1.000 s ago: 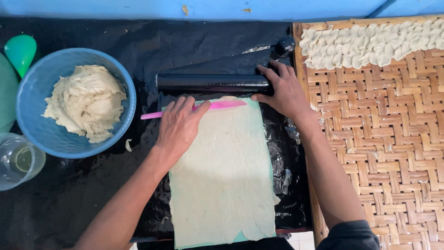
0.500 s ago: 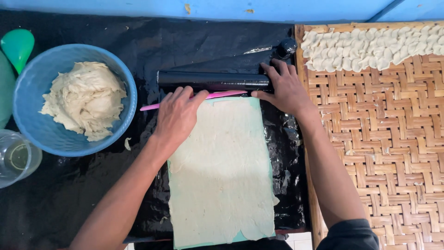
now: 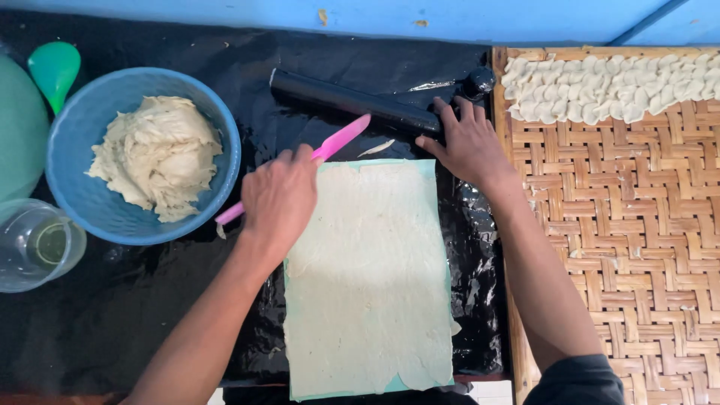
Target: Preparing circles of dough using a rolling pin and a circular cutter on a workspace.
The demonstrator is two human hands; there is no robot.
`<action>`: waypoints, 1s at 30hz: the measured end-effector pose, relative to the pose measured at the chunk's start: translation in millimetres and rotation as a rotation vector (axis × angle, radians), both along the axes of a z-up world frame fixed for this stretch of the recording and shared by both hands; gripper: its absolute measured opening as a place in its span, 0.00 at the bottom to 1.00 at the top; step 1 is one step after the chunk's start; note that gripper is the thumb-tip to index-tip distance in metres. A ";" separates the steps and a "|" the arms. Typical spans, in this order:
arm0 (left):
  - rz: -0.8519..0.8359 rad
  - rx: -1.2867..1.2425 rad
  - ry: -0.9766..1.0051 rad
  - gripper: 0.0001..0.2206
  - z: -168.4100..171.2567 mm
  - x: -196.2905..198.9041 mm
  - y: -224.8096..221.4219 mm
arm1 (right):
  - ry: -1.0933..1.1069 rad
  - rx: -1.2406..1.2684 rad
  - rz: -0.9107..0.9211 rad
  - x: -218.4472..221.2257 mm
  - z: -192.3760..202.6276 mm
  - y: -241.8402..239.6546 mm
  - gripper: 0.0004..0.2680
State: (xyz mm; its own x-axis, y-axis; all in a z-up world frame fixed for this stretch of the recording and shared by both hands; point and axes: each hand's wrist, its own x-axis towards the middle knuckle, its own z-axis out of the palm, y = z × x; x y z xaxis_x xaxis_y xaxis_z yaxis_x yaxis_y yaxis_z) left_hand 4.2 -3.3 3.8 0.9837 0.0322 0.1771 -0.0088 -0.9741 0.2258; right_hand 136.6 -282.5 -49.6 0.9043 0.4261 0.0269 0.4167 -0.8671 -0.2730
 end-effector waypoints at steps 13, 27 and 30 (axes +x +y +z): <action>0.078 -0.311 -0.004 0.08 2.4 -32.5 -13.1 | -0.380 0.146 0.381 -17.1 26.1 39.6 0.04; 0.034 0.080 0.244 0.10 -19.1 70.7 15.5 | -0.179 0.278 0.274 -4.5 6.0 6.9 0.15; 0.002 0.172 0.342 0.10 -4.3 88.7 9.6 | -0.167 0.300 0.277 -3.0 1.7 -3.7 0.14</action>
State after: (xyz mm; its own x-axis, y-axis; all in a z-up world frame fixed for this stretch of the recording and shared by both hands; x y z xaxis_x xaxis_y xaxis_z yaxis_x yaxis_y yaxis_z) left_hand 92.9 6.3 -0.5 0.9869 0.0326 -0.1582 0.0407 -0.9980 0.0483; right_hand 133.6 -286.2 -47.9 0.7298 0.6029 0.3224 0.6820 -0.6091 -0.4047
